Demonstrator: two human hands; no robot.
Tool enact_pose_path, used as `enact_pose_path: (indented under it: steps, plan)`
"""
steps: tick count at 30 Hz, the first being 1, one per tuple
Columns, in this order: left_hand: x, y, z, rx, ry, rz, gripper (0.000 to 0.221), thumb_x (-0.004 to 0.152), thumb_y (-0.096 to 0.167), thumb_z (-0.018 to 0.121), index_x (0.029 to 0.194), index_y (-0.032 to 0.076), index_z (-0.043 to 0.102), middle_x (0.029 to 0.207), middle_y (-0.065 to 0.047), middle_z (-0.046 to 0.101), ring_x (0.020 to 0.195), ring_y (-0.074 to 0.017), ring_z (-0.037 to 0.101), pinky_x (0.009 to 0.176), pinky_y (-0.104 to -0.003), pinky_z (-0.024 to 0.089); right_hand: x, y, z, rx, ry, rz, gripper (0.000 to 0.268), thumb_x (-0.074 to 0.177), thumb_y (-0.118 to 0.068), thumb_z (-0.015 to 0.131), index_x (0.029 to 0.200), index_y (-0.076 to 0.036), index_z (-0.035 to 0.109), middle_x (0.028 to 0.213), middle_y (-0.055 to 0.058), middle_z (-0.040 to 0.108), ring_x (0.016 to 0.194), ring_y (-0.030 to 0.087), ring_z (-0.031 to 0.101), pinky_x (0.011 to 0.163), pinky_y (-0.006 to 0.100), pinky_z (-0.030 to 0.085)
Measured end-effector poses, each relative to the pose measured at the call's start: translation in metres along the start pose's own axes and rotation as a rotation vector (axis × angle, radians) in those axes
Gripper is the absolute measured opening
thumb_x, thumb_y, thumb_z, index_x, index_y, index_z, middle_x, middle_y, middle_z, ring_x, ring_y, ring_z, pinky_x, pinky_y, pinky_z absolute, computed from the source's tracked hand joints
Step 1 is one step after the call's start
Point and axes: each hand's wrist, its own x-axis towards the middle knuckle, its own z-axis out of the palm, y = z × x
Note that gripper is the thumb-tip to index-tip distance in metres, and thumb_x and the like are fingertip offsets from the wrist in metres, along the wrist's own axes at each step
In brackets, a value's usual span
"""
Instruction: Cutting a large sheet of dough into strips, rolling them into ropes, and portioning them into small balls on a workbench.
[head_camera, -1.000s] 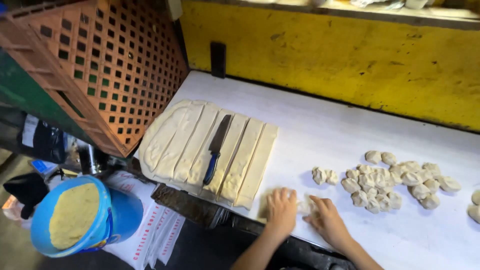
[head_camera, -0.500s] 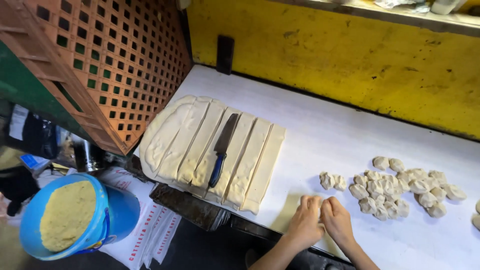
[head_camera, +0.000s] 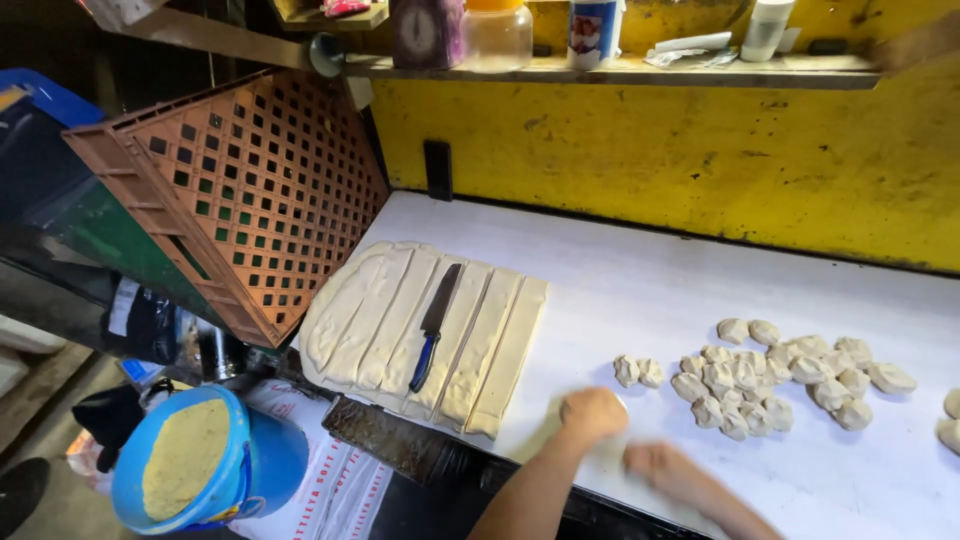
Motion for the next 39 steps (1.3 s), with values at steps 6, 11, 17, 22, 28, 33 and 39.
enact_pose_path:
  steps: [6,11,17,22,28,33,39]
  plan:
    - [-0.005,-0.033,-0.001,-0.120,0.124,0.092,0.075,0.086,0.057,0.070,0.135,0.003,0.054,0.133,-0.024,0.062,0.124,-0.0420,0.058,0.101,-0.050,0.048,-0.029,-0.025,-0.032,-0.348,0.462,-0.001,0.070,0.075,-0.059,0.079,0.130,-0.018,0.068,0.130,0.003,0.074,0.121,0.021,0.068,0.108,0.038,0.049]
    - [-0.094,-0.015,-0.015,-0.345,0.032,0.458,0.081,0.081,0.004,0.063,0.153,0.011,0.027,0.141,-0.026,0.044,0.126,-0.0477,0.050,0.102,-0.054,0.043,-0.026,-0.074,0.005,-0.007,0.612,0.127,0.041,0.098,-0.038,0.050,0.134,-0.022,0.064,0.117,0.007,0.072,0.098,0.022,0.071,0.092,0.036,0.053]
    - [-0.055,-0.064,0.041,-0.759,0.247,0.430,0.045,0.086,0.027,0.068,0.123,0.007,0.052,0.123,-0.017,0.056,0.113,-0.0338,0.059,0.095,-0.042,0.048,-0.007,-0.094,0.019,0.085,0.618,0.173,0.041,0.103,-0.034,0.046,0.118,-0.007,0.072,0.112,0.010,0.069,0.098,0.022,0.062,0.089,0.034,0.047]
    - [-0.047,-0.057,0.061,-0.808,0.453,0.507,0.031,0.086,0.017,0.060,0.114,0.004,0.059,0.111,-0.018,0.063,0.104,-0.0373,0.061,0.091,-0.045,0.047,0.007,-0.101,0.030,0.136,0.626,0.192,0.048,0.108,-0.044,0.044,0.076,-0.010,0.056,0.068,0.007,0.059,0.070,0.021,0.058,0.070,0.035,0.044]
    - [-0.060,-0.042,0.073,-0.811,0.411,0.566,0.075,0.077,0.006,0.057,0.147,0.001,0.031,0.135,-0.020,0.038,0.123,-0.0383,0.050,0.101,-0.040,0.047,0.023,-0.092,0.028,0.153,0.613,0.217,0.030,0.094,-0.027,0.053,0.071,-0.008,0.052,0.063,0.011,0.058,0.067,0.023,0.055,0.070,0.037,0.045]
    - [-0.032,-0.019,0.091,-0.513,0.617,0.325,0.023,0.097,0.027,0.052,0.110,0.007,0.053,0.103,-0.016,0.063,0.099,-0.0433,0.063,0.086,-0.053,0.049,0.012,-0.108,-0.001,-0.225,0.402,0.131,0.036,0.102,-0.035,0.039,0.078,-0.010,0.047,0.070,0.015,0.066,0.070,0.032,0.063,0.072,0.043,0.044]
    - [-0.058,-0.002,0.021,-0.395,0.364,0.229,0.036,0.088,0.028,0.049,0.115,0.006,0.061,0.103,-0.016,0.069,0.100,-0.0420,0.065,0.086,-0.052,0.052,0.017,-0.141,-0.025,-0.330,0.408,0.088,0.036,0.099,-0.034,0.040,0.074,-0.011,0.049,0.070,0.011,0.067,0.071,0.030,0.066,0.070,0.043,0.046]
